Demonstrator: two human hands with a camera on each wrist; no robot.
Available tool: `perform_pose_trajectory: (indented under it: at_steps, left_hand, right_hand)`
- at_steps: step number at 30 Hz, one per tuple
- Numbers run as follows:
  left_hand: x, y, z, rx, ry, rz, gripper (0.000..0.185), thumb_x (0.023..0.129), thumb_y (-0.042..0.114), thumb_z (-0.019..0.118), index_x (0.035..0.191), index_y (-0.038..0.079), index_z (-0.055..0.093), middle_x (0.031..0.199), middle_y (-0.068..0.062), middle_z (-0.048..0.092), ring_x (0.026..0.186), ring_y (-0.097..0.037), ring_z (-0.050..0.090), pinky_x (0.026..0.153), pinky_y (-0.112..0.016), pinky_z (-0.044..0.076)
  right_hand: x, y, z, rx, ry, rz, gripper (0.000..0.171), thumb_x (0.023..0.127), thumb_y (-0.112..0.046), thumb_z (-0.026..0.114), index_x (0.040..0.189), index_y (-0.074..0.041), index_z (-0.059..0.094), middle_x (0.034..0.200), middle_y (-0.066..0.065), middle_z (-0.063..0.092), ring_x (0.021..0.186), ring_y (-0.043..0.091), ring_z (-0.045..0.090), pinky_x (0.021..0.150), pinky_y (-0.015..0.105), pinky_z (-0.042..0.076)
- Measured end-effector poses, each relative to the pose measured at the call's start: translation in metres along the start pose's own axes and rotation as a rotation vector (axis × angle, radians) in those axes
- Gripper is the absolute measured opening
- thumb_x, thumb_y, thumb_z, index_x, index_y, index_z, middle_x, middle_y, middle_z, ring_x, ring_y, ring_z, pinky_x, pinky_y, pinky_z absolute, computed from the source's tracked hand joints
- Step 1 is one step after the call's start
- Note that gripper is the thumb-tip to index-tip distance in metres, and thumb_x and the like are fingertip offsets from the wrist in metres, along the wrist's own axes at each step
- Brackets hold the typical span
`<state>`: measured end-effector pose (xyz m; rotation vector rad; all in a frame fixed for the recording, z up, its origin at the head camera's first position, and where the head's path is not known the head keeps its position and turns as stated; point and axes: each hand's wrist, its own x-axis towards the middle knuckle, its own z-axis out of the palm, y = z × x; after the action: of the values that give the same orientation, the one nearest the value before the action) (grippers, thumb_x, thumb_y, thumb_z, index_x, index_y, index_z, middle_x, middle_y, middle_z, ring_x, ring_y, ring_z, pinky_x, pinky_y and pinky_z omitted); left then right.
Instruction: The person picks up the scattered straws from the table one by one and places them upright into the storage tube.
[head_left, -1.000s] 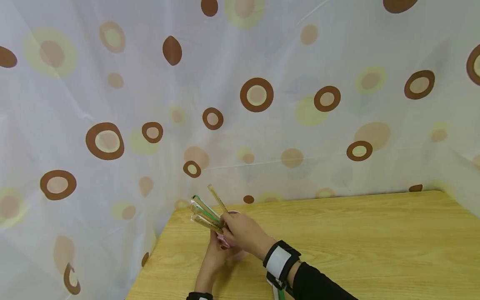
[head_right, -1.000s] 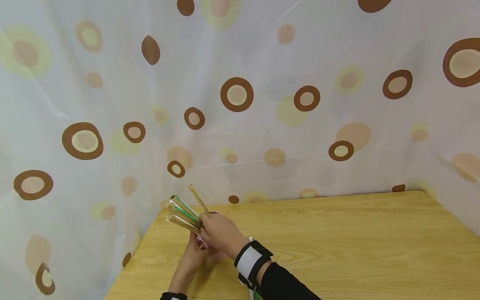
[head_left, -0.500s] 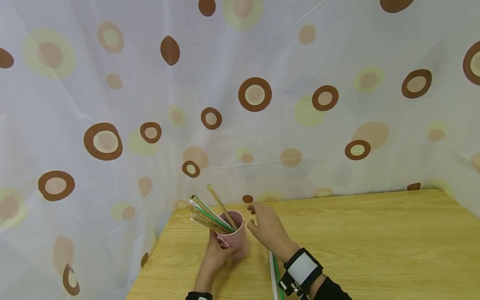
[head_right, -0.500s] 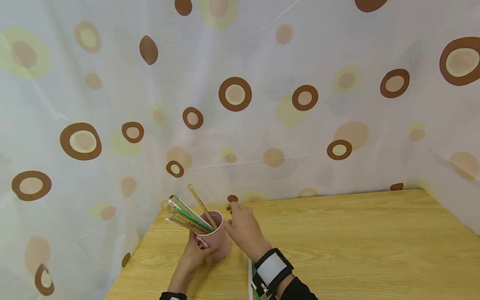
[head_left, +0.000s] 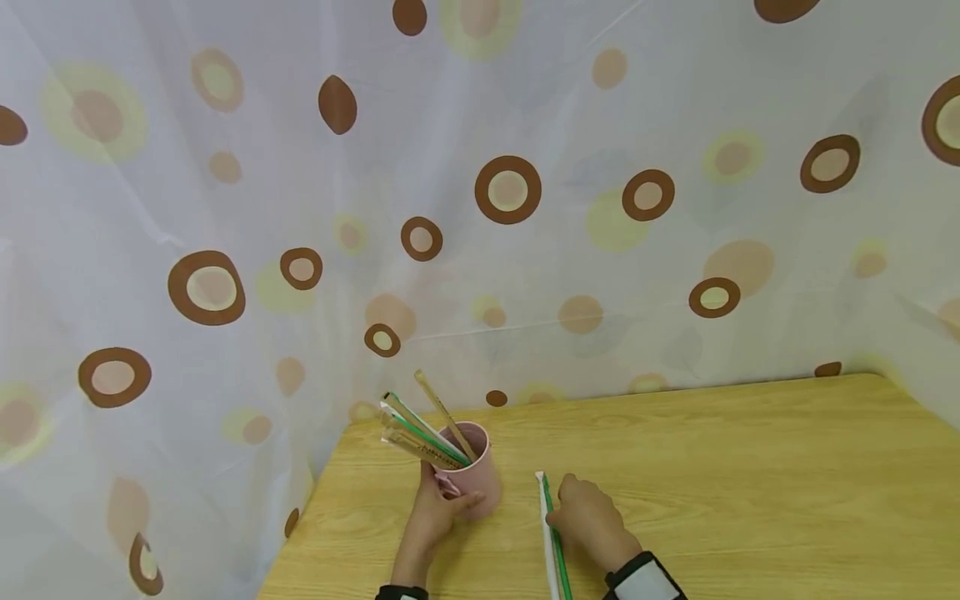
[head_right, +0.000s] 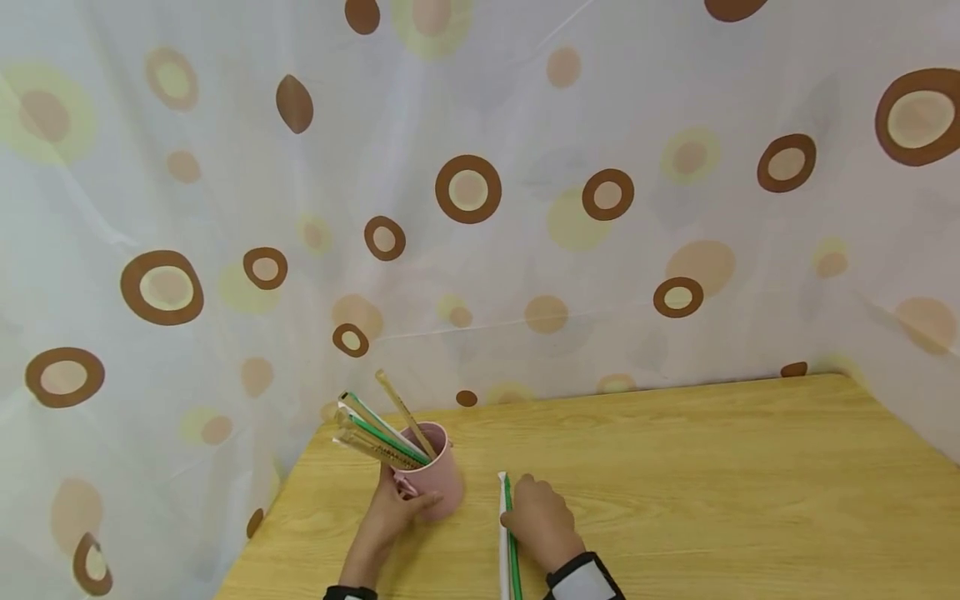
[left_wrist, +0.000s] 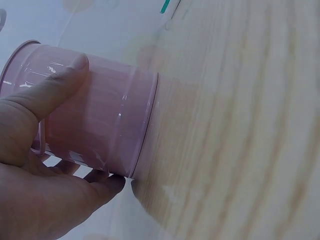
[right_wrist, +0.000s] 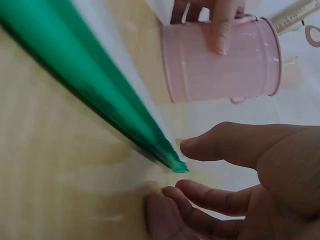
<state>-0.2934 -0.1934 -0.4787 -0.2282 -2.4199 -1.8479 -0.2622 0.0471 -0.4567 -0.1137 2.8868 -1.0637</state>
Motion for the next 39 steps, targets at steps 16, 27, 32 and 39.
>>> perform_pose_trajectory:
  at_steps: [16, 27, 32, 39]
  left_hand:
    - [0.0, -0.001, 0.002, -0.051, -0.027, 0.001, 0.105, 0.081, -0.001, 0.083, 0.157, 0.007, 0.01, 0.153, -0.026, 0.036, 0.133, -0.036, 0.045, 0.102, -0.039, 0.045]
    - [0.0, -0.002, 0.002, -0.035, -0.017, -0.024, 0.104, 0.081, -0.001, 0.083, 0.157, 0.01, 0.013, 0.14, -0.022, 0.045, 0.103, -0.019, 0.051, 0.08, -0.026, 0.047]
    - [0.0, -0.001, 0.002, -0.031, -0.011, -0.015, 0.104, 0.08, -0.001, 0.084, 0.157, 0.009, 0.014, 0.144, -0.023, 0.043, 0.113, -0.024, 0.052, 0.086, -0.028, 0.047]
    - [0.0, -0.001, 0.001, -0.032, -0.008, -0.019, 0.104, 0.081, -0.001, 0.083, 0.157, 0.009, 0.014, 0.142, -0.023, 0.044, 0.103, -0.019, 0.052, 0.08, -0.027, 0.048]
  right_hand:
    - [-0.012, 0.001, 0.011, -0.059, -0.022, 0.064, 0.026, 0.085, -0.012, 0.078, 0.092, 0.001, 0.057, 0.074, 0.007, 0.052, 0.061, 0.023, 0.053, 0.053, 0.033, 0.043]
    - [-0.012, 0.002, 0.011, -0.085, 0.016, 0.076, 0.024, 0.082, -0.006, 0.076, 0.079, -0.004, 0.053, 0.067, 0.006, 0.049, 0.057, 0.022, 0.051, 0.05, 0.032, 0.042]
    - [-0.01, 0.004, 0.01, -0.083, 0.03, 0.077, 0.027, 0.082, -0.011, 0.077, 0.073, -0.007, 0.052, 0.065, 0.005, 0.048, 0.056, 0.022, 0.05, 0.05, 0.032, 0.04]
    - [-0.008, 0.006, 0.008, -0.025, 0.041, 0.065, 0.03, 0.08, -0.01, 0.078, 0.069, -0.008, 0.051, 0.062, 0.002, 0.043, 0.054, 0.018, 0.048, 0.048, 0.027, 0.036]
